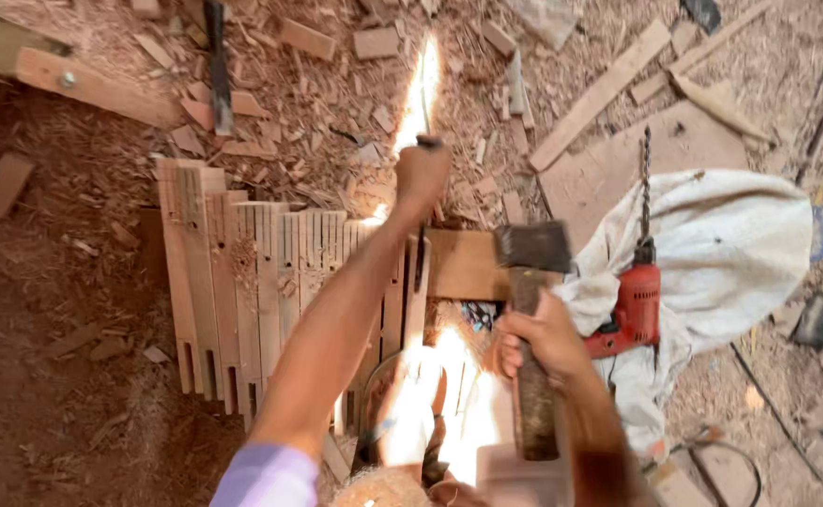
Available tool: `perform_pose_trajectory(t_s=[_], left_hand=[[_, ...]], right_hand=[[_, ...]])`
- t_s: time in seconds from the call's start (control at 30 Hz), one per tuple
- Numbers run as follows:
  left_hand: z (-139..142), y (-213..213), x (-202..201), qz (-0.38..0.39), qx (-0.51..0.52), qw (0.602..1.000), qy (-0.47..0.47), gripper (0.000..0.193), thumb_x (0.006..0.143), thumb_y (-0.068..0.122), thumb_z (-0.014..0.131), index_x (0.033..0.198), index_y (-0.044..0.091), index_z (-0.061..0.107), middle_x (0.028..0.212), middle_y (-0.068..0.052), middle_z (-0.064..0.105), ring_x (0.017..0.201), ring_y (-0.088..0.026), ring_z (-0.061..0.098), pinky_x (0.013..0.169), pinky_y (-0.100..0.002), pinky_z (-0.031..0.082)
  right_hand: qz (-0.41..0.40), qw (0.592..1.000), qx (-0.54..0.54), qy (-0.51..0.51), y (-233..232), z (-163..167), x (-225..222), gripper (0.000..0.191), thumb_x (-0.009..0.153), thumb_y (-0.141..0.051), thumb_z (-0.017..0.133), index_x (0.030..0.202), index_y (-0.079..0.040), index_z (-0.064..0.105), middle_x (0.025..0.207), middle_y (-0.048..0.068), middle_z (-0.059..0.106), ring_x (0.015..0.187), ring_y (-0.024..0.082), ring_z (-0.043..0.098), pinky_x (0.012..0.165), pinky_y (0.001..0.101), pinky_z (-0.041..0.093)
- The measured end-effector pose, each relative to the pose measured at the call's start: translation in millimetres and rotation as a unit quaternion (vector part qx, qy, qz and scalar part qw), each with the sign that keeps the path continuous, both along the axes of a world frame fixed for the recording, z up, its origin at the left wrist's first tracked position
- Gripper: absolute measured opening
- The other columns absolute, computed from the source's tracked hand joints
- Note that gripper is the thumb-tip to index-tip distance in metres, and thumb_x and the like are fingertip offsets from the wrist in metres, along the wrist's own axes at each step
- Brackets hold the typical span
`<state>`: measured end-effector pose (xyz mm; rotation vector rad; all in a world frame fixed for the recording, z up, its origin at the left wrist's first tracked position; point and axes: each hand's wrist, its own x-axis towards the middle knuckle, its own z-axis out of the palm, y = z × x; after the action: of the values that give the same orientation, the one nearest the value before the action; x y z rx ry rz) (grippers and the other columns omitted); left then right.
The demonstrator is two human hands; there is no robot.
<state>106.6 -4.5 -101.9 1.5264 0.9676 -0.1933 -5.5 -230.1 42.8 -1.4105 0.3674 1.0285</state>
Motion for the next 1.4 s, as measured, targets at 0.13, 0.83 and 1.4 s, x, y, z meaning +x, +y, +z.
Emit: perform_pose_trajectory(t_s=[0.13, 0.83, 1.4], left_hand=[[3.0, 7.2, 8.9, 0.069, 0.030, 0.997, 0.030, 0.019, 0.083, 0.016, 0.068, 0.081, -0.003, 0.065, 0.067, -0.012, 0.068, 0.060, -0.023, 0.071, 0.052, -0.042, 0.057], [221.5, 1.7, -119.6, 0.080, 0.157, 0.844, -0.506, 0.030, 0.103, 0.002, 0.067, 0.074, 0.005, 0.057, 0.069, 0.006, 0.052, 0.062, -0.003, 0.047, 0.056, -0.024, 0.034], [114.7, -30.9, -189.1, 0.078, 0.029, 0.883, -0.462, 0.031, 0.099, 0.003, 0.068, 0.072, 0.007, 0.052, 0.065, 0.008, 0.053, 0.059, -0.001, 0.047, 0.053, -0.022, 0.035]], right_hand=[[-0.077, 0.992, -0.002, 0.104, -4.9, -70.7, -50.1, 0.025, 0.082, -0.002, 0.060, 0.104, -0.015, 0.061, 0.062, 0.007, 0.058, 0.042, 0.018, 0.056, 0.035, 0.0359, 0.046], [-0.046, 0.998, 0.010, 0.053, 2.0, -104.3, -67.5, 0.014, 0.092, -0.009, 0.064, 0.103, -0.001, 0.061, 0.065, 0.009, 0.063, 0.045, 0.016, 0.053, 0.039, 0.0318, 0.044], [0.007, 0.995, -0.007, -0.102, -9.0, 21.5, -64.4, 0.031, 0.083, -0.003, 0.069, 0.104, -0.002, 0.047, 0.058, 0.006, 0.050, 0.037, 0.015, 0.051, 0.034, 0.0346, 0.046]])
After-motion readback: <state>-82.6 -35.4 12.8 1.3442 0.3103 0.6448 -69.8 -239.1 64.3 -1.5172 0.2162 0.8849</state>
